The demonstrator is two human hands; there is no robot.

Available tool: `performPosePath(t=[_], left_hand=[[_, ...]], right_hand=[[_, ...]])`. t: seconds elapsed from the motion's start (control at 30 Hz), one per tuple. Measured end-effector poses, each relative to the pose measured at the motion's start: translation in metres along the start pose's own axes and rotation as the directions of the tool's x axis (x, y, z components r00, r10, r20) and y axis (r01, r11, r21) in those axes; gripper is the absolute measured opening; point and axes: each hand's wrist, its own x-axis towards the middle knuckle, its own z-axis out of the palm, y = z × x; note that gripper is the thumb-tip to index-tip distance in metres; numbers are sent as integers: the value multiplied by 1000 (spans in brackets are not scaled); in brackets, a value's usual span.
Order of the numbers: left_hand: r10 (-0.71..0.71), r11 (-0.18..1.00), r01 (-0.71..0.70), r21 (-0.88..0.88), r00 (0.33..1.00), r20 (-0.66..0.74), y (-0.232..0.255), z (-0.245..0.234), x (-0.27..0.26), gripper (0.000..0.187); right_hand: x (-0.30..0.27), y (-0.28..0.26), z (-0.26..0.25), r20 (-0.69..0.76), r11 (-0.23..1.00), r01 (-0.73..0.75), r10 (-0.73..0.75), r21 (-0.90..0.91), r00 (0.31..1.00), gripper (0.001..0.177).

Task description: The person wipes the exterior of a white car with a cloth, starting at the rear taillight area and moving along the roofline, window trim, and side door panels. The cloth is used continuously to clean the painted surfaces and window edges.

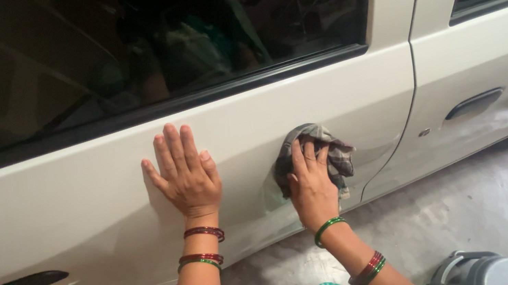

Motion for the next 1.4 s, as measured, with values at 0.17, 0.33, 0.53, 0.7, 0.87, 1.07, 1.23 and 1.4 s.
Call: performPosePath(t=[0.17, 0.33, 0.53, 0.7, 0.87, 1.07, 1.23, 1.4], left_hand=[[0, 1000, 0, -6, 1000, 3, -1, 0, 0, 53], [8, 1000, -8, -2, 1000, -1, -2, 1, -1, 53], [11, 1000, -11, 13, 1000, -21, -3, 3, -2, 54], [12, 1000, -11, 17, 999, -32, -3, 4, -3, 53], [18, 1000, -17, 21, 999, -33, -2, 4, -2, 53], [9, 999, -7, 46, 999, -37, 0, 5, -3, 53], [23, 999, -21, 48, 998, -56, 0, 6, -2, 53], [18, 999, -16, 34, 998, -54, 1, 5, -3, 53]], right_hand=[[9, 29, -10, 12, 987, -54, 57, -150, 998, 80], [25, 83, -13, -118, 986, -138, 126, -97, 985, 88], [33, 137, -15, -106, 946, -323, 318, -35, 942, 85], [34, 169, -3, -181, 952, -306, 301, -2, 936, 90], [35, 201, 9, -204, 944, -326, 331, 58, 921, 87], [38, 201, 15, -311, 959, -283, 268, -5, 912, 69], [38, 161, 4, -318, 940, -341, 332, 28, 888, 66], [31, 100, 0, -336, 965, -259, 254, 33, 907, 69]])
